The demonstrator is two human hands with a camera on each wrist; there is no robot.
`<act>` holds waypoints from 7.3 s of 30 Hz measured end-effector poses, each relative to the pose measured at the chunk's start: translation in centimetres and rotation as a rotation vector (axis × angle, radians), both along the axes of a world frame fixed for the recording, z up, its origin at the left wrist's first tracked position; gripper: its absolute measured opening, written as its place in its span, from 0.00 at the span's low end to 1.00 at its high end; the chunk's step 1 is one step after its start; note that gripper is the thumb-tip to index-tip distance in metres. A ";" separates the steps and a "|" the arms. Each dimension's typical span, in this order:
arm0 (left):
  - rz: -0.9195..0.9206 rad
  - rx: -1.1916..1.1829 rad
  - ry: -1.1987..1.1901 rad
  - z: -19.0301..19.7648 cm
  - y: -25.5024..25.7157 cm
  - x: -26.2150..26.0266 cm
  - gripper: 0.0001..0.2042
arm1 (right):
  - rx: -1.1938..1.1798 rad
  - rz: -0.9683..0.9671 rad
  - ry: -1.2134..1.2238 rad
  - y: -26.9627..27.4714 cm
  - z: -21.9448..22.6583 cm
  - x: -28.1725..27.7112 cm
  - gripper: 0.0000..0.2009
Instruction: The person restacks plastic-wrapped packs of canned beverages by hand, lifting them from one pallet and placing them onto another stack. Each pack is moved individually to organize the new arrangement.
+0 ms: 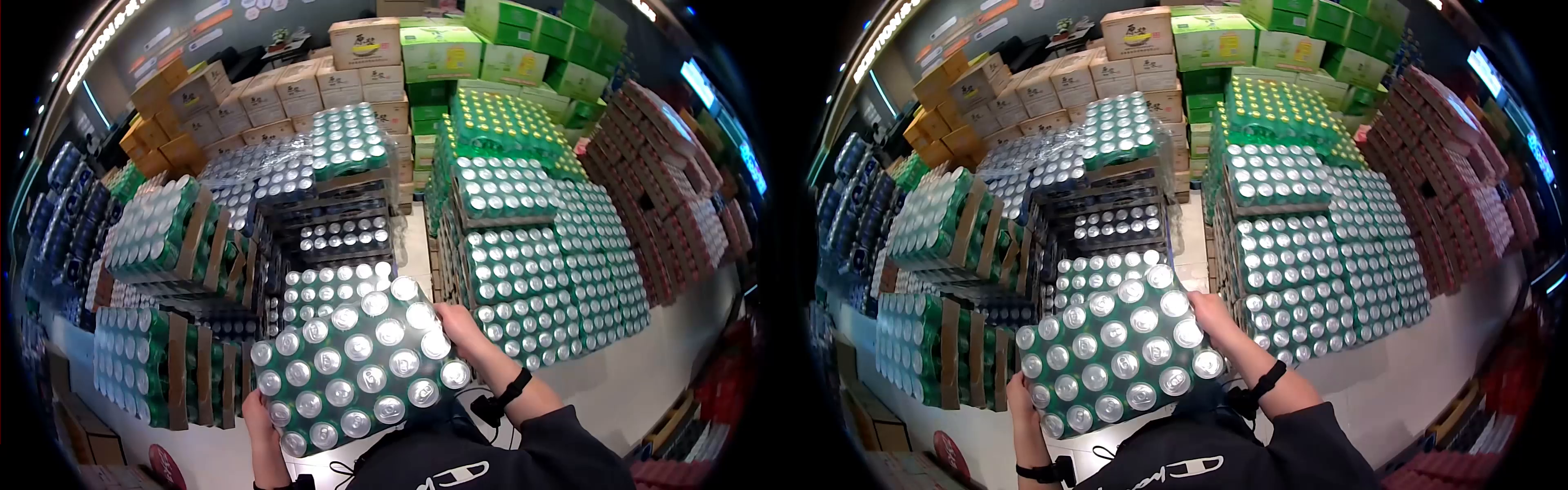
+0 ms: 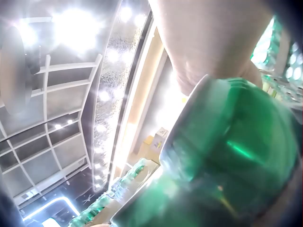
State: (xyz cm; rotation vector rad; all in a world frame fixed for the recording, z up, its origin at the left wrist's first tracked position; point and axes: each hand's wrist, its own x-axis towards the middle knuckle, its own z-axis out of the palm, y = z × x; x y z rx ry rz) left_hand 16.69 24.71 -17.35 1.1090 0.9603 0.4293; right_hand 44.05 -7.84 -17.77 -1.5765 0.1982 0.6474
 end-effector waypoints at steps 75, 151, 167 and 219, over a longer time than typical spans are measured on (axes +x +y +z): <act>-1.117 0.761 0.807 -8.5 -11.8 28.6 0.17 | -0.212 -0.034 -0.448 -24.5 -15.1 22.2 0.08; -0.769 0.597 0.228 -8.2 -31.8 10.6 0.20 | -0.026 -0.732 0.060 -44.4 -7.6 -22.1 0.17; -1.104 0.402 -0.092 5.6 -72.8 17.7 0.17 | 0.098 -1.173 -0.248 -78.0 8.2 -32.8 0.18; 0.303 0.240 0.393 -3.5 -119.1 31.7 0.19 | -0.161 0.782 -0.406 -93.3 -0.4 50.9 0.15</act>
